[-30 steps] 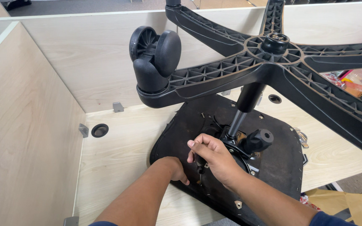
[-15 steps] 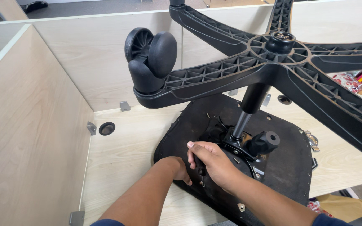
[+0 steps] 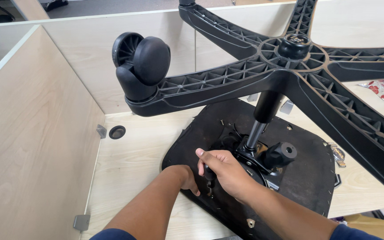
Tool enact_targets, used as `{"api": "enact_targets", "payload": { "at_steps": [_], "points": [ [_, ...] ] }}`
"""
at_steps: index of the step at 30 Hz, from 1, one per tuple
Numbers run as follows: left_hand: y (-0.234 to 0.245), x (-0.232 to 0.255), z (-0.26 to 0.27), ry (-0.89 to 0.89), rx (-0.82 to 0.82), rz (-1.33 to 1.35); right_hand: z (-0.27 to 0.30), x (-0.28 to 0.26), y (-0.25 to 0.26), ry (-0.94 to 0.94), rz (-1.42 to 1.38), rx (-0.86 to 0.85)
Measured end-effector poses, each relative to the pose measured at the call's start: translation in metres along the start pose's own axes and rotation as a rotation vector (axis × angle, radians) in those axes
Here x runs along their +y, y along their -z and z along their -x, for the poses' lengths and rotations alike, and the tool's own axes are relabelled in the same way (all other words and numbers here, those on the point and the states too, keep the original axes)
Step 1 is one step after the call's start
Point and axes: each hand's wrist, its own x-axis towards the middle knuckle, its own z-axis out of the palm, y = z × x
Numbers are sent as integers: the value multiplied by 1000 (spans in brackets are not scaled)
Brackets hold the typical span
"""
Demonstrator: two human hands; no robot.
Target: The person uses a screwdriver to tighten screws into the underside of an overturned office chair seat, securing it to the chair's base mechanism.
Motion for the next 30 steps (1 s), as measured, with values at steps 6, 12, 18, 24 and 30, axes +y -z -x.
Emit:
{"api": "enact_targets", "payload": {
  "at_steps": [6, 12, 18, 24, 30],
  "points": [
    [-3, -2, -2, 1, 40, 1, -4, 1, 9, -99, -61, -3],
    [-6, -2, 3, 40, 64, 73, -7, -1, 16, -25, -155, -166],
    [-7, -3, 11, -33, 114, 32, -13, -4, 3, -68, -137, -236],
    [-9, -7, 16, -56, 145, 101, -19, -2, -9, -78, -118, -193],
    [-5, -7, 22, -143, 103, 85, -15, 3, -14, 14, -50, -245]
  ]
}}
